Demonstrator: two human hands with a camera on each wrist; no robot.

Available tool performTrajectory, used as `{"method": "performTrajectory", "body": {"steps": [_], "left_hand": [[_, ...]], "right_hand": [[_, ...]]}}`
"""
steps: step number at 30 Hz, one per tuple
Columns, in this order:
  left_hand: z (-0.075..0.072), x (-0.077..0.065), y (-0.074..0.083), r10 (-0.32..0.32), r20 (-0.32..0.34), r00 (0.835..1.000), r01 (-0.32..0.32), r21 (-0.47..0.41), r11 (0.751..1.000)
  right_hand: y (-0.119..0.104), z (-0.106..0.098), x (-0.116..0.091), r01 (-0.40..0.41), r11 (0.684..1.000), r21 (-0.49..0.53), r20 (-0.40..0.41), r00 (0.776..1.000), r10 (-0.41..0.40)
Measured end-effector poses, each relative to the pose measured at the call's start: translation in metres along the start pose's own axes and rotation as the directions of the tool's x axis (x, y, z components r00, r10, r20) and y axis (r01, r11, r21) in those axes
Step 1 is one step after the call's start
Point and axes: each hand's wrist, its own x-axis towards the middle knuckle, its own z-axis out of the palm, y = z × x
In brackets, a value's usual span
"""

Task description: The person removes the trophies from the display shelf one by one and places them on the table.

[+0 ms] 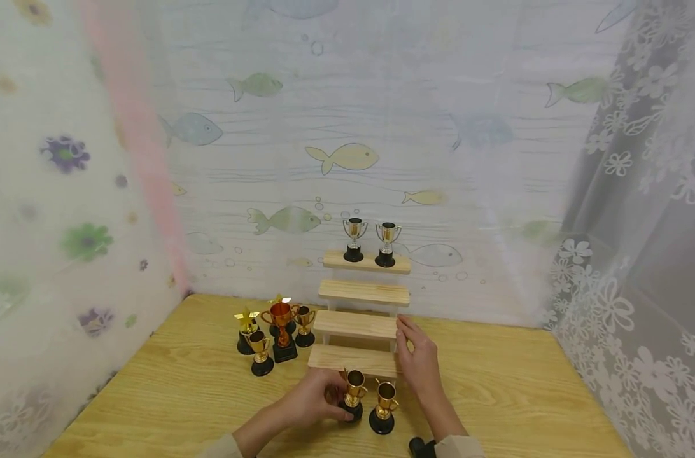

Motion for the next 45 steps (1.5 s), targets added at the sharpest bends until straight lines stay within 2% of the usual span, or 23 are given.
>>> {"method": "performTrajectory", "body": {"steps": [11, 19, 27, 36, 41, 45], "left_hand": [[0.0038, -0.0001, -0.0039, 0.026, 0.04, 0.999, -0.025, -0.016, 1.0], [0.0041, 0.0003, -0.0022, 0.016, 0.054, 0.998, -0.016, 0.0, 1.0], [0.0048, 0.0012, -0.0015, 0.04, 0.074, 0.996, -0.042, 0.019, 0.999], [0.0056, 0.0008, -0.0015, 0.021, 0.078, 0.997, -0.024, 0.036, 0.999], [0.0042, -0.0011, -0.0023, 0.013, 0.088, 0.996, -0.014, 0.008, 1.0], [0.0007, -0.0041, -0.0016, -0.001, 0.089, 0.996, 0.005, -0.047, 0.999]], "right_hand": [[-0.0023, -0.0009, -0.0004, -0.017, 1.0, 0.001, 0.003, 1.0, 0.017], [-0.0021, -0.0015, -0.0002, -0.018, 1.0, 0.011, 0.01, 1.0, 0.018], [-0.0012, -0.0015, 0.0004, -0.01, 1.0, 0.011, 0.01, 1.0, 0.01], [-0.0009, -0.0007, 0.0005, 0.002, 1.0, 0.009, 0.006, 1.0, -0.002], [-0.0017, -0.0009, 0.0001, 0.004, 1.0, 0.005, 0.006, 1.0, -0.004], [-0.0026, -0.0013, -0.0003, -0.004, 1.0, 0.002, 0.006, 1.0, 0.004]]}}
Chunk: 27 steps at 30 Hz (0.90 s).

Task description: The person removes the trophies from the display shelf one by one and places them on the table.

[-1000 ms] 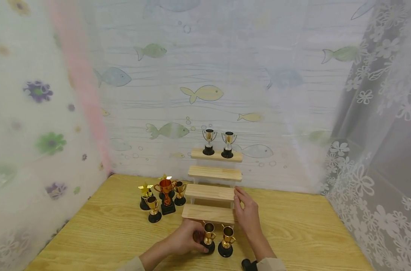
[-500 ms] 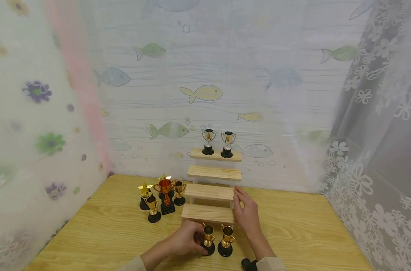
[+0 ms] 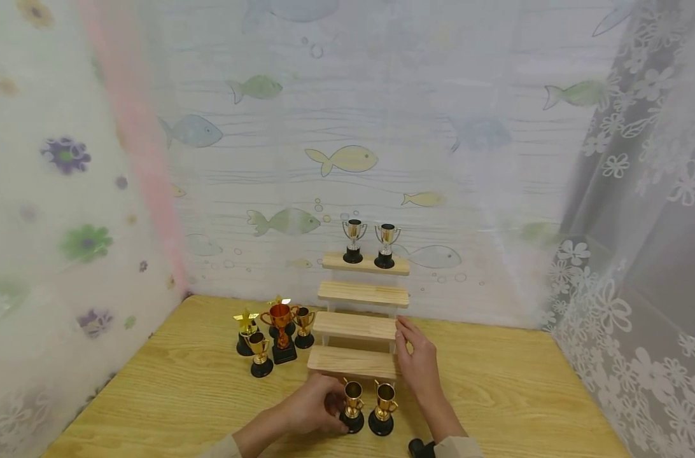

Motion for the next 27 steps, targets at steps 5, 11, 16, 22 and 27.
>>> {"method": "performTrajectory", "body": {"steps": [5, 11, 16, 22, 27], "left_hand": [[-0.007, -0.006, 0.003, -0.033, -0.012, 0.999, 0.032, -0.038, 0.999], [-0.018, -0.011, 0.008, -0.06, -0.021, 0.998, 0.06, 0.009, 0.998], [-0.03, -0.013, 0.012, -0.037, -0.038, 0.999, 0.039, 0.059, 0.998], [-0.046, -0.014, 0.021, 0.013, -0.092, 0.996, -0.003, 0.104, 0.995], [-0.059, -0.012, 0.027, 0.056, -0.138, 0.989, -0.037, 0.14, 0.989]], "right_hand": [[-0.001, 0.0, 0.0, -0.003, 1.0, -0.003, 0.002, 1.0, 0.003], [0.002, 0.001, 0.0, -0.018, 1.0, 0.001, 0.012, 1.0, 0.018], [0.004, 0.001, 0.001, -0.03, 1.0, 0.004, 0.023, 0.999, 0.03], [0.004, 0.001, 0.001, -0.033, 0.999, 0.007, 0.023, 0.999, 0.033], [0.005, 0.001, 0.001, -0.039, 0.999, 0.012, 0.029, 0.999, 0.038]]}}
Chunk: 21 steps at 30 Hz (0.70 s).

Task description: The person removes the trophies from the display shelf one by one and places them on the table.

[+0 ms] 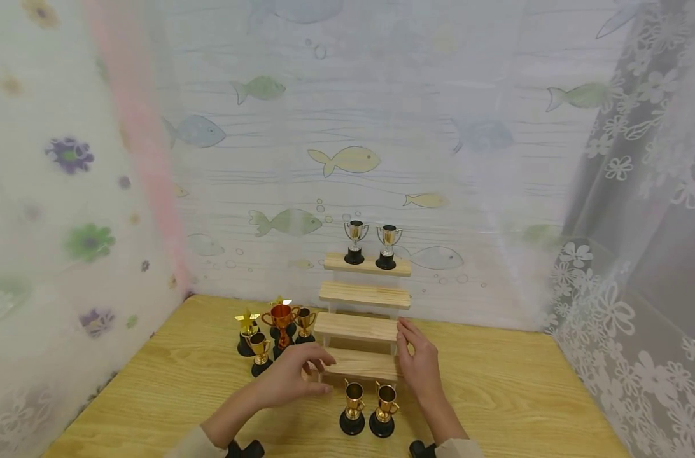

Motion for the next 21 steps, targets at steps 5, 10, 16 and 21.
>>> {"method": "performTrajectory", "body": {"steps": [5, 10, 16, 21], "left_hand": [[-0.011, 0.004, 0.005, 0.01, -0.067, 0.998, -0.011, -0.008, 1.0], [-0.016, 0.009, 0.011, -0.003, -0.144, 0.99, -0.001, -0.027, 1.0], [-0.017, 0.017, 0.015, -0.009, -0.224, 0.974, 0.008, -0.004, 1.0], [-0.021, 0.025, 0.02, 0.007, -0.276, 0.961, -0.005, 0.009, 1.0]], "right_hand": [[-0.001, 0.0, 0.0, 0.003, 1.0, -0.003, 0.002, 1.0, -0.002], [-0.001, 0.0, 0.0, 0.005, 1.0, -0.011, -0.005, 1.0, -0.005], [0.001, 0.001, 0.0, 0.011, 1.0, -0.02, -0.009, 1.0, -0.011], [0.001, 0.001, 0.0, 0.007, 1.0, -0.018, -0.011, 1.0, -0.007]]}}
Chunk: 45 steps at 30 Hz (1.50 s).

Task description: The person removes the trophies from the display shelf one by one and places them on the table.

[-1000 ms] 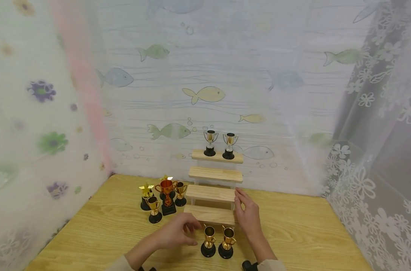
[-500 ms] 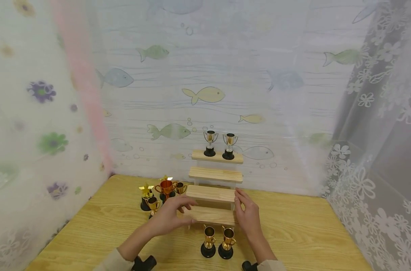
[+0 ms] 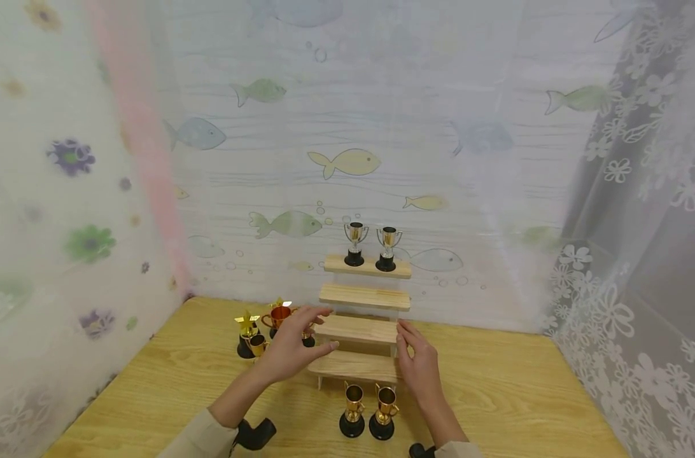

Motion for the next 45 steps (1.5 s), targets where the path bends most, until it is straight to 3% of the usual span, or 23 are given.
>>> {"method": "performTrajectory", "body": {"steps": [9, 20, 32, 45], "left_hand": [[0.001, 0.018, 0.008, -0.005, -0.061, 0.998, 0.001, -0.063, 0.998], [0.008, 0.043, 0.011, 0.002, -0.102, 0.995, -0.005, -0.033, 0.999], [0.006, 0.073, 0.018, 0.011, -0.196, 0.981, -0.018, -0.032, 0.999], [0.009, 0.104, 0.011, -0.069, -0.219, 0.973, 0.056, -0.064, 0.996]], "right_hand": [[0.0, -0.001, 0.001, -0.02, 1.0, 0.007, 0.008, 1.0, 0.019], [0.001, 0.0, -0.001, -0.007, 1.0, 0.02, 0.012, 1.0, 0.007], [0.001, 0.0, 0.0, 0.002, 1.0, 0.027, 0.011, 1.0, -0.002], [0.002, 0.0, 0.0, -0.008, 1.0, 0.03, 0.014, 1.0, 0.007]]}}
